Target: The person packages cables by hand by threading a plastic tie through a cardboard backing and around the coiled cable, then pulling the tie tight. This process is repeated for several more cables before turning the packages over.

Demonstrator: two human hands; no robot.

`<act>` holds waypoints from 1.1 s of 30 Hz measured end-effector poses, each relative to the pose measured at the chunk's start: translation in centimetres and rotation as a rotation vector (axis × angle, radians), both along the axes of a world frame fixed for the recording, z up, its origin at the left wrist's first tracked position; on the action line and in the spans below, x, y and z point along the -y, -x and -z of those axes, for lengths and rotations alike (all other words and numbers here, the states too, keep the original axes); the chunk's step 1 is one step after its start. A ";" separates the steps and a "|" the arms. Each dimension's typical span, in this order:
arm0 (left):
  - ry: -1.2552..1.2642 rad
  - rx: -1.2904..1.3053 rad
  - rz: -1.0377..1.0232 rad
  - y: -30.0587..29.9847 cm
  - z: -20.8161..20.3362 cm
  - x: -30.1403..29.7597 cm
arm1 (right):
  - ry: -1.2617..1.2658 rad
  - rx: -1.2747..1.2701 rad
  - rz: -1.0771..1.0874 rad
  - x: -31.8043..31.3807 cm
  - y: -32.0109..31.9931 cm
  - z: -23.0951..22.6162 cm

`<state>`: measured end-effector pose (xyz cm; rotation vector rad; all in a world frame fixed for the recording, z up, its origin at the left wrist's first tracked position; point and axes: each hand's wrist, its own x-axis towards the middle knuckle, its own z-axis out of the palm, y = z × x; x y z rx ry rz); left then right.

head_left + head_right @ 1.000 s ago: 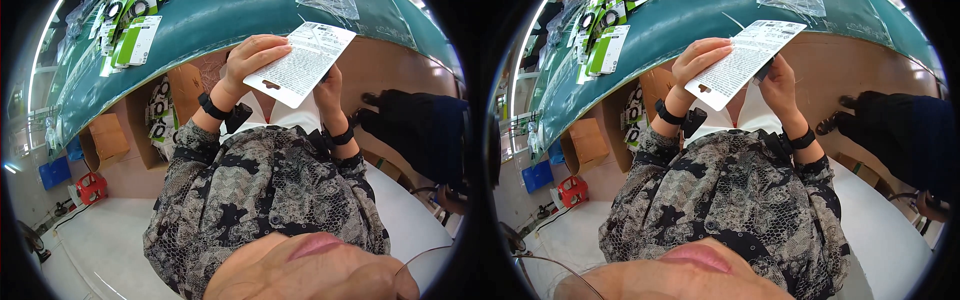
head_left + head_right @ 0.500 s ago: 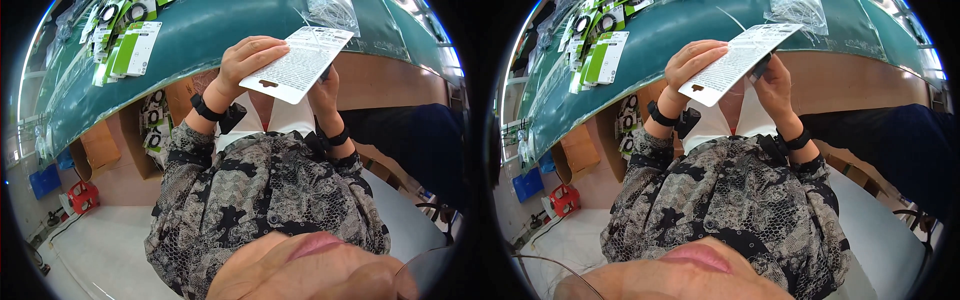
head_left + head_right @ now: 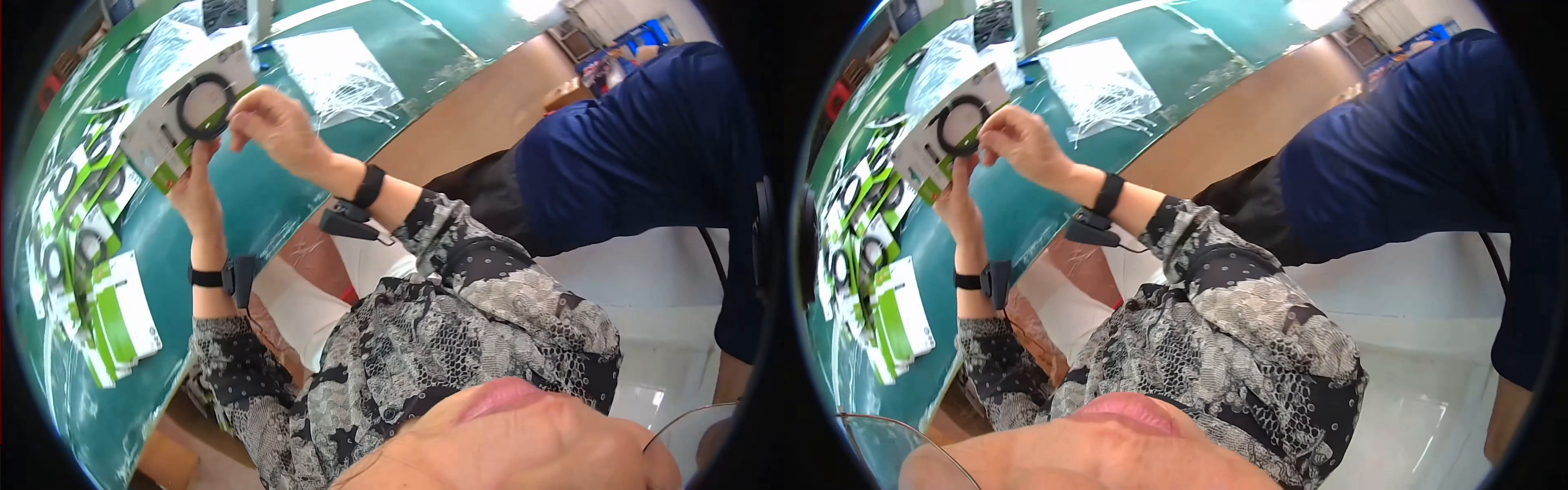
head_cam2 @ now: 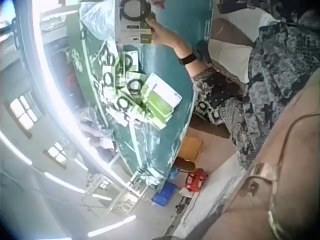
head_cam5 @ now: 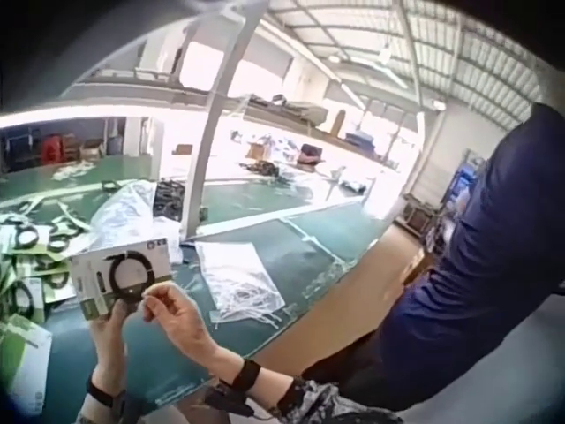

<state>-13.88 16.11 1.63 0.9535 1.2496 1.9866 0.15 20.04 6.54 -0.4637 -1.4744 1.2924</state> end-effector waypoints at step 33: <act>-0.028 0.122 0.167 1.6 4.6 0.1 | 0.324 -0.057 -0.024 -0.1 1.4 2.3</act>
